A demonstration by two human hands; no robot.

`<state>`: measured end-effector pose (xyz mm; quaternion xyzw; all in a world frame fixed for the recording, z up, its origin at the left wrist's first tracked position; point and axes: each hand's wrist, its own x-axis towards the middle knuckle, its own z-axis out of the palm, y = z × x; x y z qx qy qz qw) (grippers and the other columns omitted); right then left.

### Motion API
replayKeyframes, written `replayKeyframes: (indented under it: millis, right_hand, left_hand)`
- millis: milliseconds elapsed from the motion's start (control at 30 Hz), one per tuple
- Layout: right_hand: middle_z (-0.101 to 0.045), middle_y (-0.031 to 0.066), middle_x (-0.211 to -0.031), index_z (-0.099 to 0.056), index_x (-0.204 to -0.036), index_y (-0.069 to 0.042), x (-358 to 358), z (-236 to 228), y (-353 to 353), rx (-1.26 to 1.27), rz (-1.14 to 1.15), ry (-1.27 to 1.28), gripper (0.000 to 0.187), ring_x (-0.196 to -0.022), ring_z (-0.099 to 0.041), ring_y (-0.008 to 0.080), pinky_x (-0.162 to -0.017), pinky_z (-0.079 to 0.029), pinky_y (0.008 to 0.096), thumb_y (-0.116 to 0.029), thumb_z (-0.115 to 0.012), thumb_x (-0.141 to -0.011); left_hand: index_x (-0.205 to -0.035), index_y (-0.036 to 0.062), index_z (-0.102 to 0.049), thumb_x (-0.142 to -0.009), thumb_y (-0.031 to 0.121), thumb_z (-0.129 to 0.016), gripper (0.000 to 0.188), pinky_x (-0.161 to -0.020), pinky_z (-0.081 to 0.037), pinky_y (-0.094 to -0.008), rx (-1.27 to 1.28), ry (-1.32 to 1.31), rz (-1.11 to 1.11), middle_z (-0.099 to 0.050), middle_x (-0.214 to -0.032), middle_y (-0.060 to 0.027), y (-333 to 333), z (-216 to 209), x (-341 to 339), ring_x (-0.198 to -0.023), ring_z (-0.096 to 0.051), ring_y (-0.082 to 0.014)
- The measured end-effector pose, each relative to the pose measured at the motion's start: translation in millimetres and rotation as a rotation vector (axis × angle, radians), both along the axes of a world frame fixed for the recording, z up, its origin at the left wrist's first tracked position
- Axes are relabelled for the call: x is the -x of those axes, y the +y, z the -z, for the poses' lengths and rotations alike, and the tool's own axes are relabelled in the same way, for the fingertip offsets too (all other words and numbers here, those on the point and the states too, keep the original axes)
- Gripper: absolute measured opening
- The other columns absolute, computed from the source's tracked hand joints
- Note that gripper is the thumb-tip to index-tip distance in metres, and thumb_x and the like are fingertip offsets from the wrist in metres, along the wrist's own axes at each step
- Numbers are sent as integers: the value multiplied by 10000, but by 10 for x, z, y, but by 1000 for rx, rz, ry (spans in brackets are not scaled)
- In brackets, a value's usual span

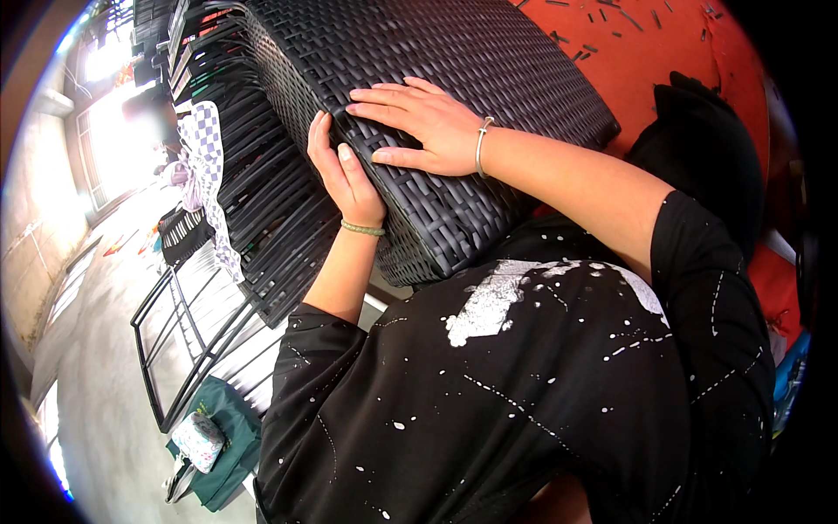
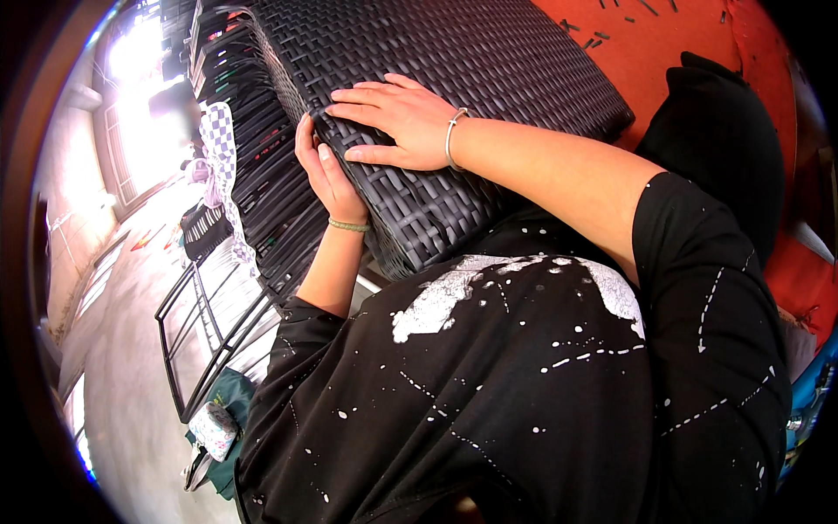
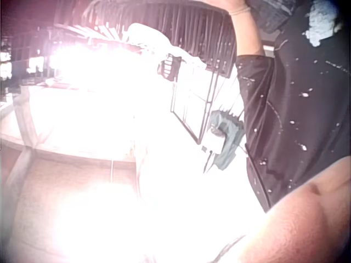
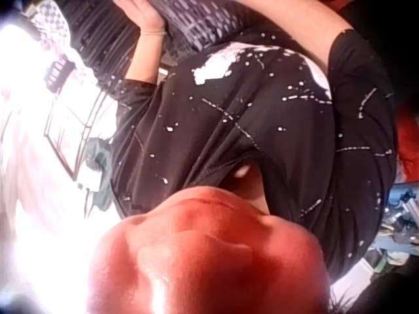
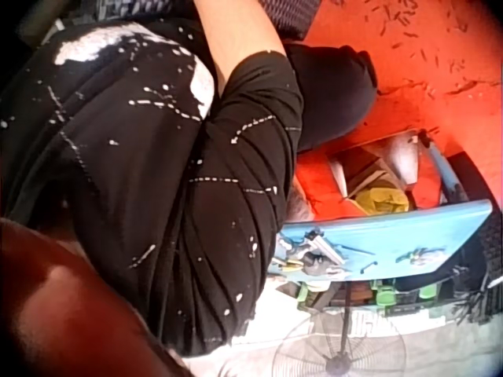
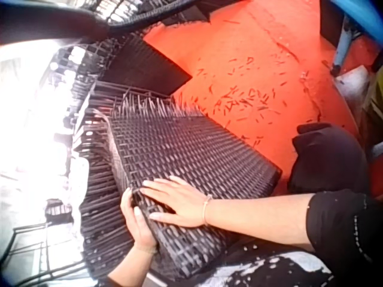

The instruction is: The person uses a pair of scissors to trim excess woven material from the rim of a black basket. They then smooth the edges with their hands and inspect the basket's weave and structure.

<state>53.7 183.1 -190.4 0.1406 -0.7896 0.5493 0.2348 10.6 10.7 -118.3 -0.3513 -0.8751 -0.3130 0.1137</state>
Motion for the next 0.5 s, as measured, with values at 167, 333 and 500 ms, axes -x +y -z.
replayKeyframes:
  millis: [167, 333, 500]
  right_hand:
    - [-423, 37, -1570, -460, -1494, -181, -1, 24, -22, -4, -33, 24, 583, -1462, -360, 258, -1227, -186, 506, -464, -542, -991]
    - [-438, 29, -1561, -477, -1483, -170, -47, 133, 55, -51, -22, 19, 569, -1460, -366, 254, -1226, -192, 500, -444, -551, -990]
    - [-432, 57, -1563, -459, -1494, -136, -43, 23, 7, -8, -11, 11, 603, -1458, -369, 262, -1220, -209, 494, -454, -549, -990]
  left_hand:
    - [-1411, -72, -437, -1025, 176, -385, 462, -1168, -289, -451, -31, -23, 12, -432, -1470, -233, 4, 5, -8, -1371, -415, -356]
    - [-1412, -74, -433, -1020, 169, -385, 463, -1169, -285, -450, 10, 1, 9, -430, -1470, -234, 10, -25, -14, -1373, -411, -358]
    - [-1410, -71, -437, -1021, 173, -391, 462, -1166, -291, -448, -3, -1, 2, -434, -1467, -230, 2, 12, 15, -1371, -415, -357]
